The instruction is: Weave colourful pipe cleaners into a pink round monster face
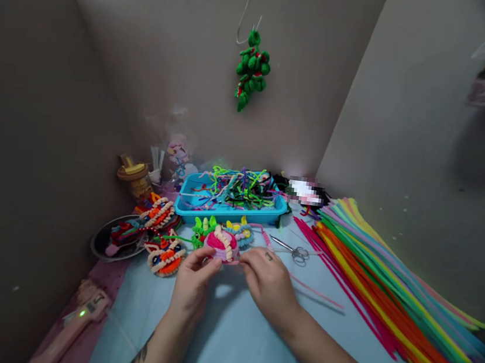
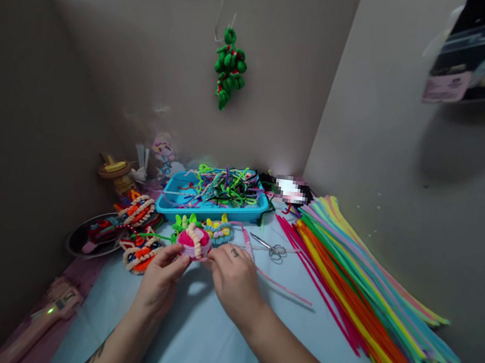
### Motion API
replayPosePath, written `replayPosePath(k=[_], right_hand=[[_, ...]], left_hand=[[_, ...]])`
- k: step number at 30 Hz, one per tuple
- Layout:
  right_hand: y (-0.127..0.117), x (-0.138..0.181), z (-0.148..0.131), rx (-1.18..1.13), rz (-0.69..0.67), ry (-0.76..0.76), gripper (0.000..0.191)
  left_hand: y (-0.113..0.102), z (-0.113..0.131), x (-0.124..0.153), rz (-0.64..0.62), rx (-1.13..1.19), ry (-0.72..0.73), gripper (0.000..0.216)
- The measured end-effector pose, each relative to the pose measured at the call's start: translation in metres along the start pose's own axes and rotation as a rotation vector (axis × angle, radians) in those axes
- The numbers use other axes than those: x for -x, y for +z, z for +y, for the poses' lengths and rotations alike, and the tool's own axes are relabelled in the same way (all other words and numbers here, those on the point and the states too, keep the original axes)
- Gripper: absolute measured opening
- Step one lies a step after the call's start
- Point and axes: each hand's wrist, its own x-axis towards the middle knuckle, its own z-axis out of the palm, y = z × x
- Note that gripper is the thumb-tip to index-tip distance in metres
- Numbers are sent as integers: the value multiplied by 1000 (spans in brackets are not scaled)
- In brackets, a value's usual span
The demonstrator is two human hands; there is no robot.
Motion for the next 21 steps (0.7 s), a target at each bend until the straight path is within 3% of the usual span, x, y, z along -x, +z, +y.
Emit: replayPosePath(k=[13, 18, 21], right_hand=[[3, -8, 8, -457, -9, 362, 11], [0, -10, 7, -550, -8, 393, 27], [1, -11, 10, -554, 25, 418, 23]], left_hand=[[-1, -3, 1, -90, 154, -160, 36], [-1, -1, 1, -130, 82, -209, 34], [-1, 2, 1, -200, -28, -208, 40]])
